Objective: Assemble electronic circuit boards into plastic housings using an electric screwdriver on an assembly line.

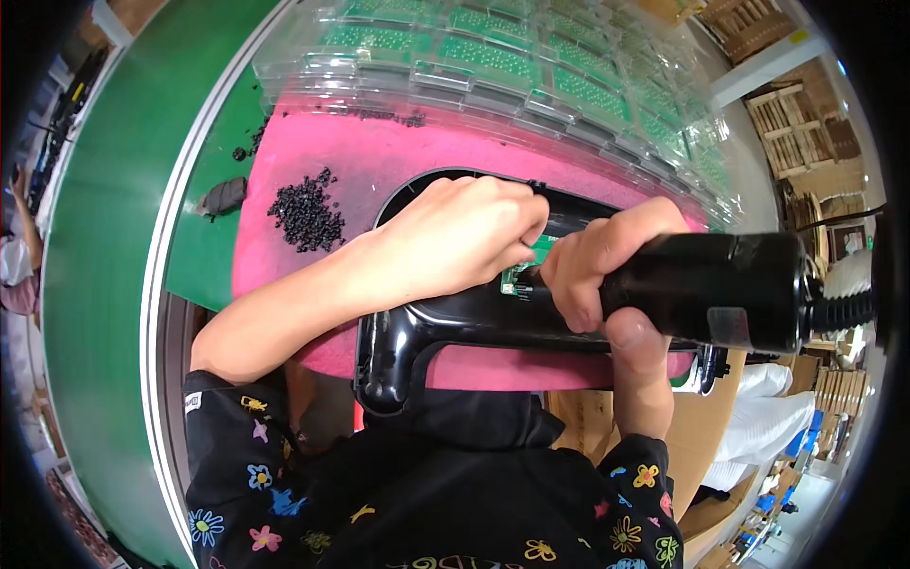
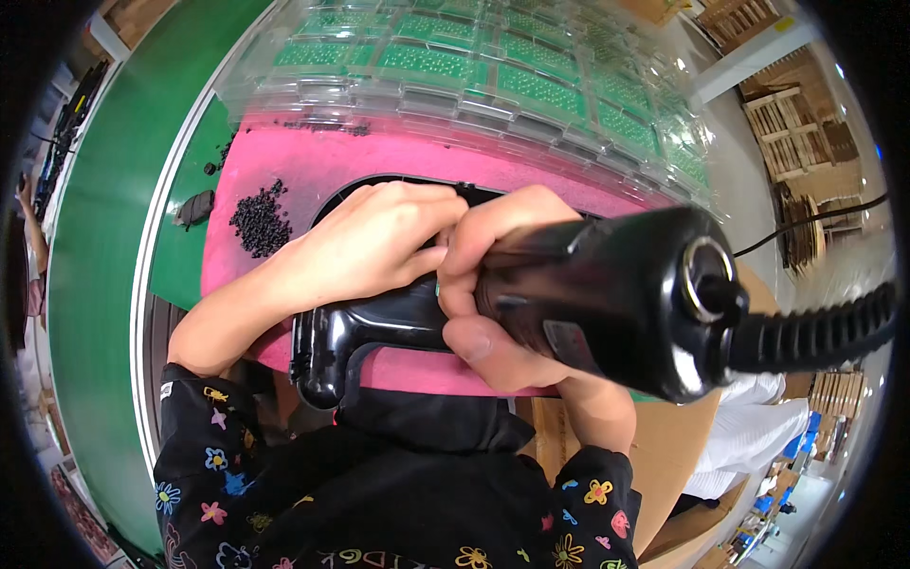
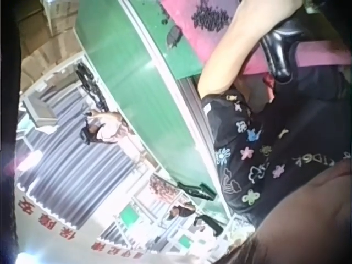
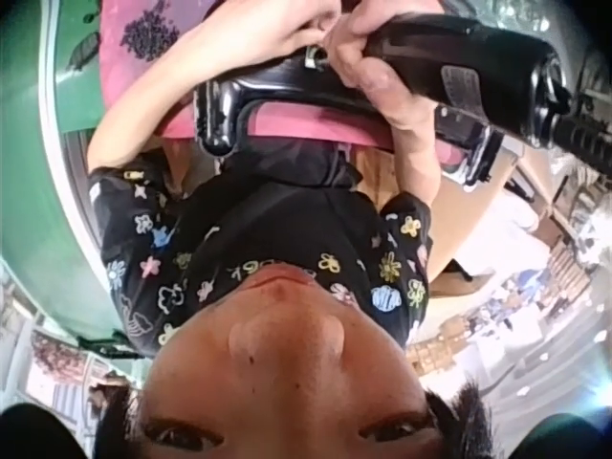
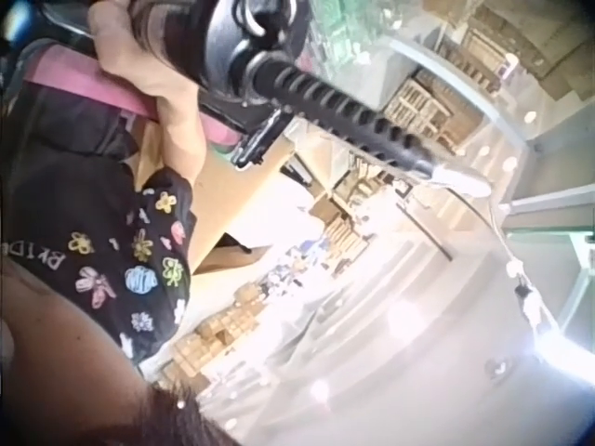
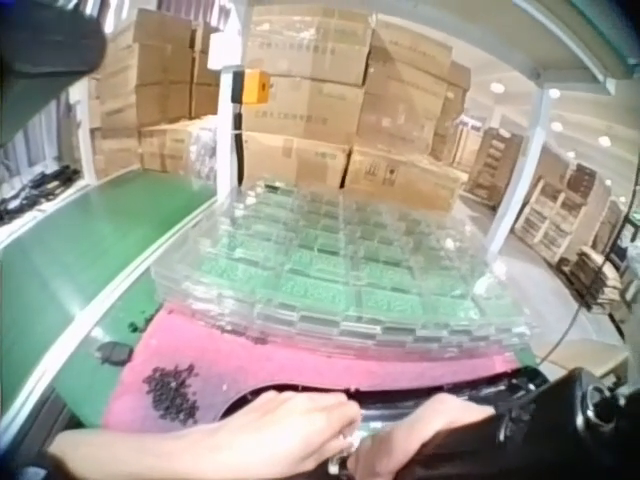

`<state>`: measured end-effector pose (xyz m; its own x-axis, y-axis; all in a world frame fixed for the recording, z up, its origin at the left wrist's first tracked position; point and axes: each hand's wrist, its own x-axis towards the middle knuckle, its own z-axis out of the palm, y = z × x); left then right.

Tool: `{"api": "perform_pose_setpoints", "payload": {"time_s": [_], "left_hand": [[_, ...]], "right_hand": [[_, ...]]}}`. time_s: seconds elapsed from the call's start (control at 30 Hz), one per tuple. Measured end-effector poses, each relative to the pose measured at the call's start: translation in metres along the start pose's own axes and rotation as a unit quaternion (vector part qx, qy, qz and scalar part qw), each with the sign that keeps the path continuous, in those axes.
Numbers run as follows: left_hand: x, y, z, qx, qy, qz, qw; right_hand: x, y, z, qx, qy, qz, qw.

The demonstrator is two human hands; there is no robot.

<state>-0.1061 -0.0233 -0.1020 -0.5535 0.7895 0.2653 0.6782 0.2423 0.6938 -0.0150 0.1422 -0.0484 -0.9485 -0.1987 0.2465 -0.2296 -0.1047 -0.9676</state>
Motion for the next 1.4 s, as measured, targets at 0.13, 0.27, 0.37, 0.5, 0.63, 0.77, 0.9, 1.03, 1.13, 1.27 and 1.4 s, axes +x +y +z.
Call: {"api": "perform_pose_setpoints", "payload": {"time_s": [0.13, 0.27, 0.37, 0.5, 0.63, 0.77, 0.9, 1.03, 1.13, 1.27, 1.4], "left_hand": [[-0.002, -0.006, 0.002, 0.02, -0.06, 0.035, 0.997], [0.001, -0.008, 0.003, 0.03, -0.107, 0.099, 0.989], [0.0, -0.008, 0.003, 0.038, -0.116, 0.11, 0.986], [0.0, -0.002, 0.007, 0.01, -0.061, 0.127, 0.99], [0.006, 0.0, 0.009, -0.018, -0.048, 0.148, 0.988], [0.003, -0.004, 0.009, -0.048, -0.026, 0.153, 0.987], [0.008, 0.005, 0.007, -0.118, -0.036, 0.121, 0.985], [0.007, 0.006, 0.007, 0.004, -0.076, 0.008, 0.997], [0.004, 0.003, 0.009, 0.031, -0.106, -0.021, 0.994], [0.005, 0.008, 0.007, 0.07, -0.161, -0.032, 0.984], [0.007, 0.008, 0.009, 0.077, -0.158, -0.027, 0.984]], "right_hand": [[-0.008, 0.0, -0.009, 0.1, -0.044, -0.043, 0.993], [-0.008, 0.004, -0.012, 0.105, -0.046, -0.081, 0.99], [0.001, 0.004, -0.015, 0.075, -0.047, -0.137, 0.987], [0.001, -0.009, -0.023, 0.066, -0.022, -0.229, 0.971], [-0.005, -0.013, -0.028, 0.083, 0.018, -0.266, 0.96], [-0.005, -0.016, -0.032, 0.099, 0.015, -0.232, 0.968], [-0.011, -0.027, -0.04, 0.076, 0.004, -0.224, 0.972], [-0.023, -0.025, -0.048, -0.001, 0.109, -0.134, 0.985], [-0.027, -0.014, -0.066, -0.018, 0.086, -0.101, 0.991], [-0.029, -0.002, -0.073, 0.004, 0.076, -0.083, 0.994], [-0.029, -0.003, -0.075, 0.02, 0.065, -0.089, 0.994]]}}
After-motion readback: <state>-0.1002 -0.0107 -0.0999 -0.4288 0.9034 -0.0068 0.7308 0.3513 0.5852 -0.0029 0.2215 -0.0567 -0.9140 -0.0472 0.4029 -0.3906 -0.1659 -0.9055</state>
